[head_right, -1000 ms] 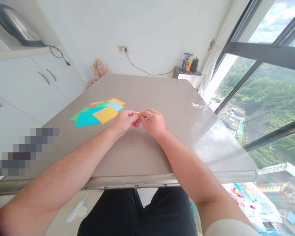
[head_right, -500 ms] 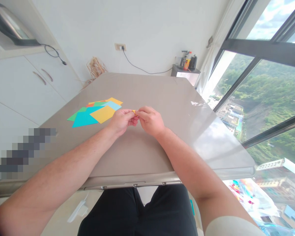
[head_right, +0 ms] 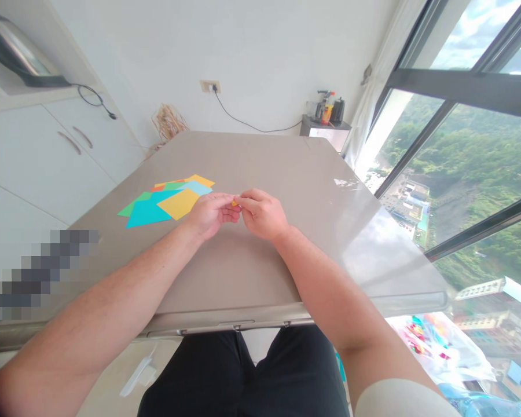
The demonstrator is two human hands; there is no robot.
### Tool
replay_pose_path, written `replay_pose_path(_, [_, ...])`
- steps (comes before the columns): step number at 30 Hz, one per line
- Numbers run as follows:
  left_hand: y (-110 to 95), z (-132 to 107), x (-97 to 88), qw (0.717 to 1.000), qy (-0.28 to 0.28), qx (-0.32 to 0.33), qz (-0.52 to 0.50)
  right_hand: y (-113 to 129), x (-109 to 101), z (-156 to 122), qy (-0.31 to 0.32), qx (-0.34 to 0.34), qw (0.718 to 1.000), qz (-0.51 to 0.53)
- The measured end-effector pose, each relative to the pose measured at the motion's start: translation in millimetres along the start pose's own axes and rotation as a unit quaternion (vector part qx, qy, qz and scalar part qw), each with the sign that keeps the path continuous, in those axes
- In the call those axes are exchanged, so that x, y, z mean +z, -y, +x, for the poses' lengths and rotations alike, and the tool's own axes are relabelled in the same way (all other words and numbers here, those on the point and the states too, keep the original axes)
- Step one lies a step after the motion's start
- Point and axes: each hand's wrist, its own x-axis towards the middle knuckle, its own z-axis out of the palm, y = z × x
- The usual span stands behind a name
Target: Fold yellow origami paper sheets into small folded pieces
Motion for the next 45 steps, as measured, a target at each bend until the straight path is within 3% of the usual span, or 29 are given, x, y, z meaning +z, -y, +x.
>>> replay_pose_path(3, [1, 1, -0.3, 1.000, 0.004, -0.006, 0.000, 3, 1, 0, 0.011, 0.030, 0.999, 0.026])
replay_pose_path(6, [1, 2, -0.1, 1.000, -0.004, 0.003, 0.010, 8, 0, 2, -0.018, 0.100, 0.990, 0.100])
replay_pose_path(9, [1, 1, 1.0, 0.999, -0.018, 0.029, 0.032, 12, -3, 6, -0.056, 0.237, 0.951, 0.191])
replay_pose_path(13, [3, -1, 3.0, 0.996, -0.009, 0.058, 0.065, 13, -10, 11, -0.010, 0.357, 0.889, 0.288])
replay_pose_path(15, [5, -2, 3.6, 0.995, 0.003, 0.068, 0.079, 12, -11, 12, 0.014, 0.366, 0.879, 0.307])
replay_pose_path(19, [9, -4, 4.8, 0.991, 0.014, 0.085, 0.107, 9, -10, 11, 0.023, 0.353, 0.887, 0.297])
replay_pose_path(31, [10, -3, 9.1, 0.987, -0.050, 0.069, 0.134, 15, -6, 10, 0.034, 0.338, 0.907, 0.247])
replay_pose_path(38, [9, 2, 3.3, 0.991, -0.038, 0.038, 0.122, 8, -6, 11, 0.026, 0.389, 0.867, 0.311])
replay_pose_path(41, [8, 2, -1.4, 0.991, -0.032, 0.064, 0.113, 3, -8, 11, 0.024, 0.410, 0.845, 0.343])
replay_pose_path(45, [10, 3, -3.8, 0.985, -0.027, 0.102, 0.138, 0, -11, 10, 0.066, 0.410, 0.829, 0.374])
